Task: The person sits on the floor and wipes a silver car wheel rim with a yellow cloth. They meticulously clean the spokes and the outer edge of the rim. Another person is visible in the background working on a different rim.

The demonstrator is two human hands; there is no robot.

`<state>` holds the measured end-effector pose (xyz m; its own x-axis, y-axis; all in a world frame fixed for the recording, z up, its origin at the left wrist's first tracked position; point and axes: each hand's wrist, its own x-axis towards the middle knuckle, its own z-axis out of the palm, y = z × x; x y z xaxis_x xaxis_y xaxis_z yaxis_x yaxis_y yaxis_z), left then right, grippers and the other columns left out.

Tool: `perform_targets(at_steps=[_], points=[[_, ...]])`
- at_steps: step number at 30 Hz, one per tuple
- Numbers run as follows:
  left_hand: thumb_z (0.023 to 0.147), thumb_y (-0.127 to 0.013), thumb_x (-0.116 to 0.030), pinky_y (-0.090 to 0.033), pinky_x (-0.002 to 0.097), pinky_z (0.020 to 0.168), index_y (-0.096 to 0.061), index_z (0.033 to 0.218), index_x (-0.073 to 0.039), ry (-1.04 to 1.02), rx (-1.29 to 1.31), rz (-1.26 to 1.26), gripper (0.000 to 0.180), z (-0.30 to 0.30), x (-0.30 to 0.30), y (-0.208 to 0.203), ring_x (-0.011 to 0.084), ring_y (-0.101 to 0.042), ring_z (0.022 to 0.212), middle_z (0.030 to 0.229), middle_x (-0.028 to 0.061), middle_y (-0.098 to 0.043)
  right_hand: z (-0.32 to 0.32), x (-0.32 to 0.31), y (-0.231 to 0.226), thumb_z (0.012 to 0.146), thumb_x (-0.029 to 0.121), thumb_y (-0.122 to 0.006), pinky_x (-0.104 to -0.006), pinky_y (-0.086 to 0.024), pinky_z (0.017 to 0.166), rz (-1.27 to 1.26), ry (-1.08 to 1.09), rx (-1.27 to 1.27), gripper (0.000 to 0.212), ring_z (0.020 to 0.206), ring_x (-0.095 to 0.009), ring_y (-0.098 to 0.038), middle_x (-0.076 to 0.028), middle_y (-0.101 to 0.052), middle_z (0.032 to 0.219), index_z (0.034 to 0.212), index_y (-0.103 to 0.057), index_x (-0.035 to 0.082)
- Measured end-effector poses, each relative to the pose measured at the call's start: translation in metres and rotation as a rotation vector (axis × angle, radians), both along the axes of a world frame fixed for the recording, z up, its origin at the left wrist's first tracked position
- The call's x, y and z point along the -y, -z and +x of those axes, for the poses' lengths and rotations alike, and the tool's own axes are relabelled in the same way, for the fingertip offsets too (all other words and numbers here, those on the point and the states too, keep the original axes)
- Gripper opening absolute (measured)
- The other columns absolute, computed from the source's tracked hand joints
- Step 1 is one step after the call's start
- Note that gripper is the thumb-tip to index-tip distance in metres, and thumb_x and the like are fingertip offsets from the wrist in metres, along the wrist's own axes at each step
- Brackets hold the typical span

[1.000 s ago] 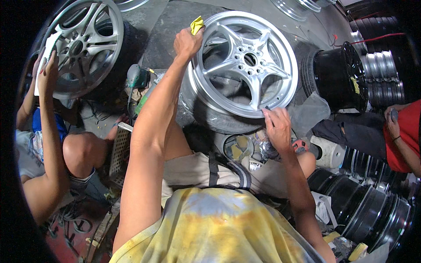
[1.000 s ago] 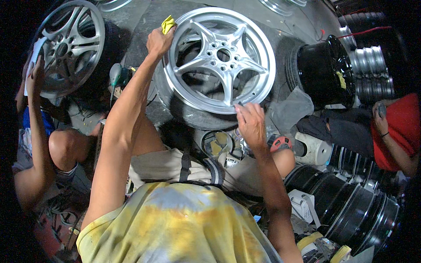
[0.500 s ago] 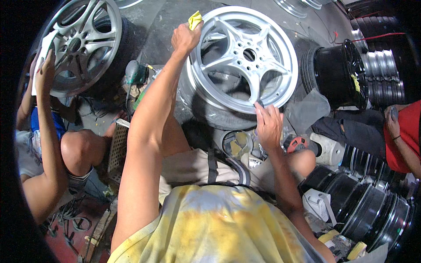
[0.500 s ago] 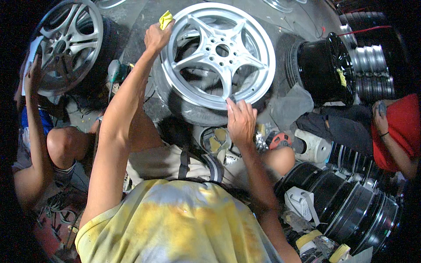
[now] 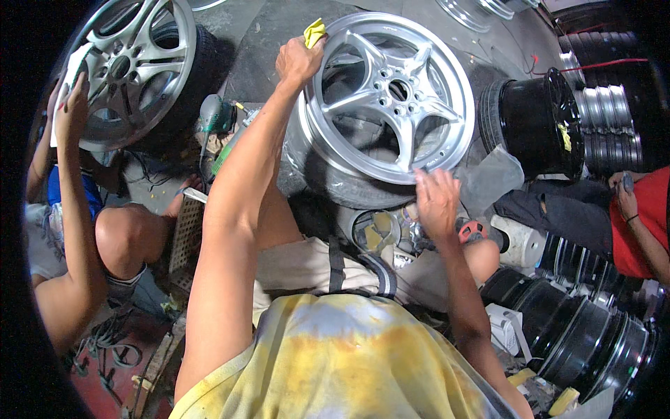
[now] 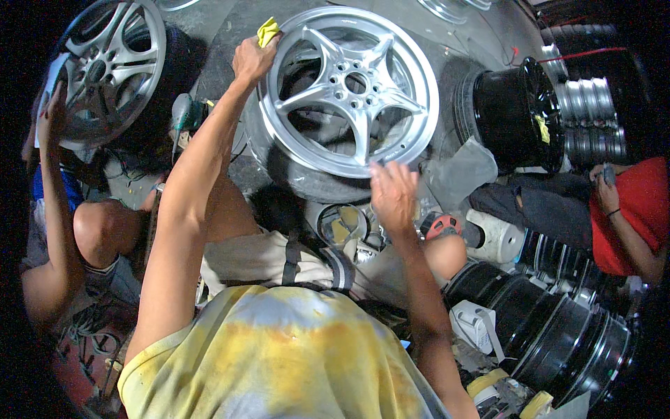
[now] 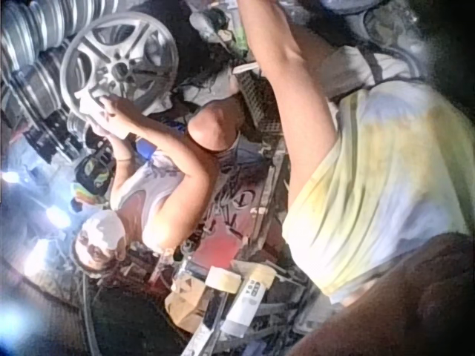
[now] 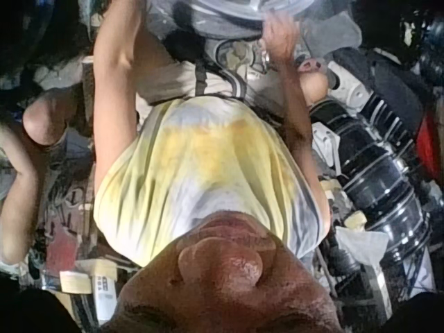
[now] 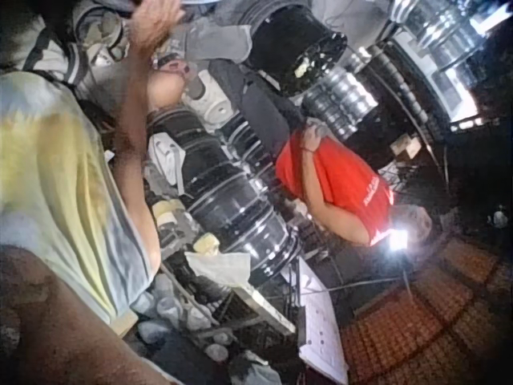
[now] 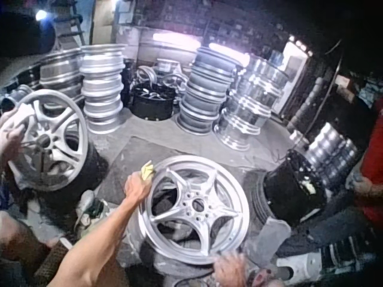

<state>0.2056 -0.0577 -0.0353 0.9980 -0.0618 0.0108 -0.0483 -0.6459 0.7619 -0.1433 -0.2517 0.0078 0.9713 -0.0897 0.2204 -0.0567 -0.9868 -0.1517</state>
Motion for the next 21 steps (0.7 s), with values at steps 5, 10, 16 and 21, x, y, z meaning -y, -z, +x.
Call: perform_targets(at_steps=[5, 10, 16, 21], points=[[0.088, -0.065, -0.053, -0.052, 0.0503, 0.089, -0.074, 0.108, -0.005, -0.01, 0.005, 0.017, 0.053, -0.005, -0.001, -0.007, 0.0435, -0.068, 0.102, 0.103, 0.0244, -0.072, 0.003, -0.009, -0.007, 0.093, 0.015, -0.064, -0.0412, -0.039, 0.074, 0.072, -0.058, 0.029, 0.022, 0.085, -0.027, -0.055, -0.008, -0.055, 0.086, 0.11, -0.072, 0.006], [0.089, -0.064, -0.053, -0.052, 0.0504, 0.088, -0.074, 0.109, -0.005, 0.005, -0.007, 0.048, 0.053, -0.003, 0.002, -0.006, 0.0436, -0.068, 0.102, 0.104, 0.0246, -0.072, -0.001, -0.014, 0.006, 0.093, 0.015, -0.064, -0.0411, -0.039, 0.074, 0.08, -0.053, 0.086, 0.023, 0.083, -0.026, -0.054, -0.007, -0.055, 0.085, 0.113, -0.072, 0.007], [0.089, -0.064, -0.054, -0.052, 0.0506, 0.088, -0.074, 0.109, -0.005, 0.001, 0.018, 0.015, 0.054, -0.002, -0.001, -0.007, 0.0436, -0.068, 0.102, 0.104, 0.0244, -0.072, -0.002, 0.002, -0.001, 0.095, 0.018, -0.062, -0.0407, -0.038, 0.074, 0.017, -0.012, 0.051, 0.024, 0.085, -0.026, -0.054, -0.007, -0.056, 0.086, 0.112, -0.073, 0.007], [0.089, -0.064, -0.055, -0.052, 0.051, 0.088, -0.073, 0.108, -0.004, -0.011, 0.037, 0.026, 0.055, 0.0, -0.001, -0.001, 0.0445, -0.068, 0.101, 0.103, 0.025, -0.072, 0.003, -0.009, -0.002, 0.095, 0.018, -0.062, -0.0409, -0.038, 0.074, 0.044, -0.066, 0.02, 0.021, 0.085, -0.026, -0.054, -0.007, -0.056, 0.086, 0.109, -0.073, 0.006]])
